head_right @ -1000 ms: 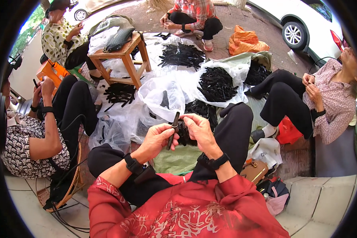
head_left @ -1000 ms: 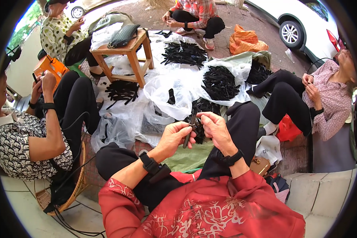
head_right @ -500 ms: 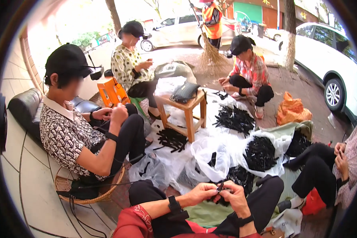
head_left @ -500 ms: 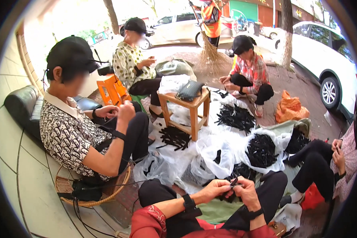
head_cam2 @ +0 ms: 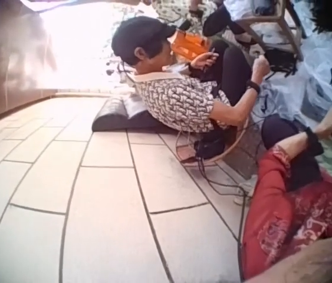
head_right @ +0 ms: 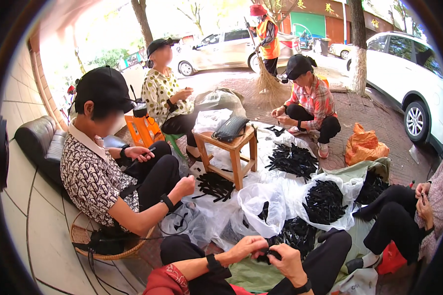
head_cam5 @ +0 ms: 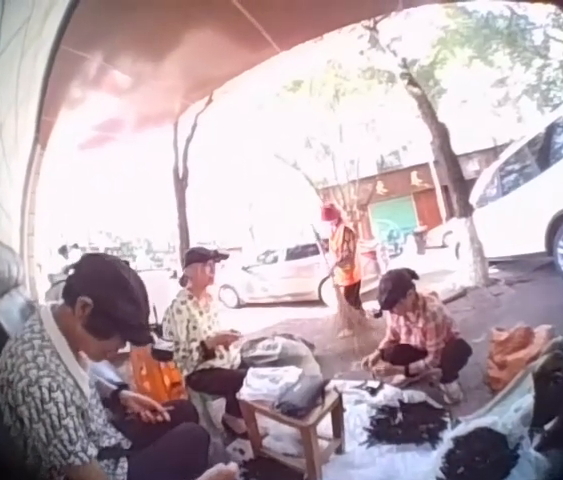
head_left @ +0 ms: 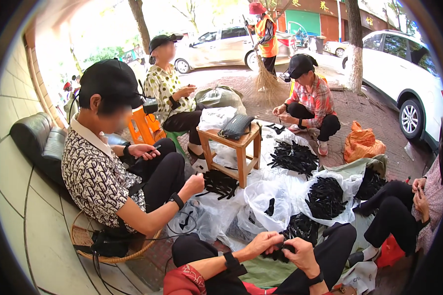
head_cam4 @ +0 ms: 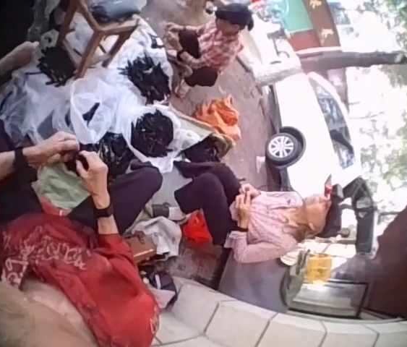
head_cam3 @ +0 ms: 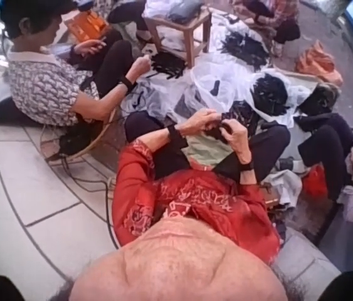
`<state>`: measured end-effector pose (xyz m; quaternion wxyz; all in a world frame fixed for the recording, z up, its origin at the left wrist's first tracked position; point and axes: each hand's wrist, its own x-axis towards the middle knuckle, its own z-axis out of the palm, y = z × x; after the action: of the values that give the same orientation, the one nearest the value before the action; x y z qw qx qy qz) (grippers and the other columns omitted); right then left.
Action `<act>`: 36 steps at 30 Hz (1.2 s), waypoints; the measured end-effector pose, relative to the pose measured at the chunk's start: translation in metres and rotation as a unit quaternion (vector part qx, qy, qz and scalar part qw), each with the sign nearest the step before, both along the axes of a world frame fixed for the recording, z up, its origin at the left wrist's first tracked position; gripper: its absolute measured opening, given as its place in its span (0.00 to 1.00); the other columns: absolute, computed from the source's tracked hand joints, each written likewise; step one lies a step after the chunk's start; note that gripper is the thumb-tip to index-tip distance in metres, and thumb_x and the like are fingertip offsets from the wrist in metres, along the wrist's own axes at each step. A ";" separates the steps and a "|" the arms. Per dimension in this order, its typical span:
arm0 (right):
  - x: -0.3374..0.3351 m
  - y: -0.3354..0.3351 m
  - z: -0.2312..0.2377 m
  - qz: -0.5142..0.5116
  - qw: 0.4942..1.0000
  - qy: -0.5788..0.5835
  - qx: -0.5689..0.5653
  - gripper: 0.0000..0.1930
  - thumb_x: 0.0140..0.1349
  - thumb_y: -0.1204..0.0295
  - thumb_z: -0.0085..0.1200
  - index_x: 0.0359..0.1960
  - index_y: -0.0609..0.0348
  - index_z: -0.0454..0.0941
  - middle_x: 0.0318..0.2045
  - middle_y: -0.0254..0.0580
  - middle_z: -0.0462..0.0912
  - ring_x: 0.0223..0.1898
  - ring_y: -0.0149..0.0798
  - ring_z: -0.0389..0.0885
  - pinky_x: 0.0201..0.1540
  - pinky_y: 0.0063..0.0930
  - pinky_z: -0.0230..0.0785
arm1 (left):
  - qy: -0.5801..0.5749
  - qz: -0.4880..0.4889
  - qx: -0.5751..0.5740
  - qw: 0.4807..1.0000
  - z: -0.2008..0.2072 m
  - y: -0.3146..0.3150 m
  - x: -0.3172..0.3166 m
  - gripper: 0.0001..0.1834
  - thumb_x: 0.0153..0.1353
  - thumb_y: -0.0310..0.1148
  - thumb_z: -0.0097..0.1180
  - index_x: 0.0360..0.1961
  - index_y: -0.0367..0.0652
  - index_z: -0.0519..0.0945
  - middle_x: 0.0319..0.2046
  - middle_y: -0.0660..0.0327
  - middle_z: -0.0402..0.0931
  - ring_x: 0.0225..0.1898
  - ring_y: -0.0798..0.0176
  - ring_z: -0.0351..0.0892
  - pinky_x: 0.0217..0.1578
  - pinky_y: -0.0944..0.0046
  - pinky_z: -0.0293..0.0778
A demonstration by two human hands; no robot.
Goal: Manually assemble and sort plastic and fabric shoe strap components with several other workers.
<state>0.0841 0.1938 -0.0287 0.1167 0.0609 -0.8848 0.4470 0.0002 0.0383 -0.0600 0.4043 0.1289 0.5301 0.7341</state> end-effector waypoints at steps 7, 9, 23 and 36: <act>0.006 -0.003 -0.007 0.036 0.999 0.010 -0.010 0.11 0.39 0.75 0.57 0.29 0.59 0.74 0.23 0.42 0.75 0.25 0.42 0.75 0.27 0.27 0.68 | 0.039 -0.110 -0.097 0.989 0.001 -0.004 0.002 0.11 0.51 0.39 0.56 0.22 0.44 0.71 0.14 0.69 0.68 0.13 0.79 0.63 0.12 0.78 0.57; 0.009 -0.003 -0.008 0.048 0.999 0.016 -0.019 0.11 0.39 0.74 0.57 0.28 0.59 0.75 0.22 0.41 0.74 0.22 0.38 0.74 0.24 0.25 0.66 | 0.017 -0.145 -0.110 0.983 0.007 -0.006 -0.002 0.10 0.51 0.37 0.56 0.23 0.43 0.71 0.14 0.69 0.68 0.13 0.79 0.62 0.13 0.78 0.56; 0.016 -0.004 0.018 0.040 0.996 -0.042 -0.063 0.11 0.39 0.72 0.58 0.27 0.60 0.75 0.12 0.35 0.70 0.12 0.24 0.64 0.15 0.17 0.56 | -0.055 -0.225 -0.088 0.969 0.008 -0.007 0.006 0.09 0.52 0.37 0.55 0.28 0.43 0.75 0.11 0.71 0.66 0.09 0.80 0.61 0.08 0.79 0.57; 0.016 0.006 0.015 0.085 0.969 -0.127 -0.195 0.09 0.43 0.76 0.58 0.28 0.62 0.74 0.13 0.29 0.70 0.16 0.18 0.63 0.17 0.14 0.56 | -0.137 -0.195 0.020 0.971 0.012 -0.008 0.017 0.08 0.54 0.35 0.51 0.29 0.41 0.74 0.11 0.69 0.67 0.10 0.78 0.62 0.10 0.78 0.58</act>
<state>0.1005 0.1998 -0.0141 -0.0255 0.0542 -0.7799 0.6231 0.0173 0.0298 -0.0482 0.6055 0.1362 0.4199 0.6621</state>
